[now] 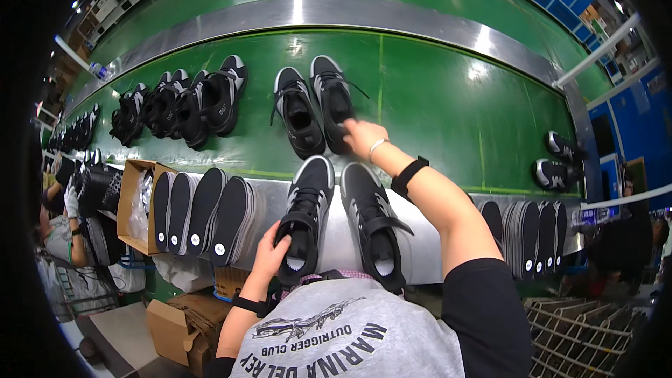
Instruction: Insert insoles into finished shoe uppers at a factory workstation.
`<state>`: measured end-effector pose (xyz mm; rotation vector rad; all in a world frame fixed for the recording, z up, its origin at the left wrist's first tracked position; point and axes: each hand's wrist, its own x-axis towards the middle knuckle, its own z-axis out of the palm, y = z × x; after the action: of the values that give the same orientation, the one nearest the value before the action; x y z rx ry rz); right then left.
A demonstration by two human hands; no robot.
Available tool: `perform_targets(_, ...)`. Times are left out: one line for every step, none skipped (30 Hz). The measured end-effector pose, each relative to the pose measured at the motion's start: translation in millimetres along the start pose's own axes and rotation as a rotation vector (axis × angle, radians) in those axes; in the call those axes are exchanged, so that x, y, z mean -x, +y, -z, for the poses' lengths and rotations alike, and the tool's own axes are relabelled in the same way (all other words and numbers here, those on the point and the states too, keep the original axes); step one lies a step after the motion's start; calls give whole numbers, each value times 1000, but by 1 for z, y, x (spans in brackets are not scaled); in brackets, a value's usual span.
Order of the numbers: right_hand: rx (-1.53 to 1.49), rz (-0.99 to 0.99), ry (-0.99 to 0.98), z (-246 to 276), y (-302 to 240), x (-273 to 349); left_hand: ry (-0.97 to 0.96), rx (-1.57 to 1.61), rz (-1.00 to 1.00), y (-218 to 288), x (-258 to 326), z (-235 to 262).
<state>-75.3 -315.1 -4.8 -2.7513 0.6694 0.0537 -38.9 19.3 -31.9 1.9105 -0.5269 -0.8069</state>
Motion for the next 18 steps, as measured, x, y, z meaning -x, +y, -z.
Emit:
perform_targets(-76, -21, 75, 2, 4, 5, 34, -6, -53, 15, -2, -1)
perform_targets(-136, -19, 134, 5, 11, 10, 23, 5, -4, 32, -5, 1)
perform_targets(-246, -27, 162, 14, 11, 21, 14, 5, -5, 31, -11, 7)
perform_targets(-352, -37, 190, 25, 11, 35, 4, 8, -5, 27, -16, 16)
perform_targets(-467, -63, 100, 34, 19, 52, -32, 56, 27, 24, -21, 23)
perform_targets(-584, -79, 8, 44, 29, 70, -57, 105, 62, 20, -24, 28)
perform_targets(-657, -145, -129, 62, 31, 93, 30, 60, -19, 17, -21, 32)
perform_targets(-729, -217, -262, 75, 32, 121, 111, 13, -102, 21, -15, 34)
perform_targets(-769, -258, -439, 79, 42, 151, 203, -405, -251, 59, -5, 33)
perform_targets(-807, -282, -618, 78, 45, 174, 271, -466, -352, 83, 3, 26)
perform_targets(-778, -318, -694, 71, 40, 194, 179, -250, -296, 99, 9, 17)
perform_targets(-747, -354, -766, 64, 30, 213, 86, -33, -240, 110, 15, 6)
perform_targets(-591, -170, -542, 43, 22, 230, -85, 74, -201, 115, 20, -7)
perform_targets(-428, 6, -316, 22, 14, 240, -259, 181, -163, 120, 23, -21)
perform_targets(-372, -34, -210, 16, 0, 239, -332, 79, -175, 122, 26, -35)
perform_targets(-316, -70, -106, 9, -15, 234, -399, -24, -185, 121, 29, -50)
perform_targets(-192, -70, -8, 1, -24, 228, -335, -161, -341, 112, 30, -67)
perform_targets(-123, -24, 48, -11, -22, 223, -271, -298, -498, 102, 28, -83)
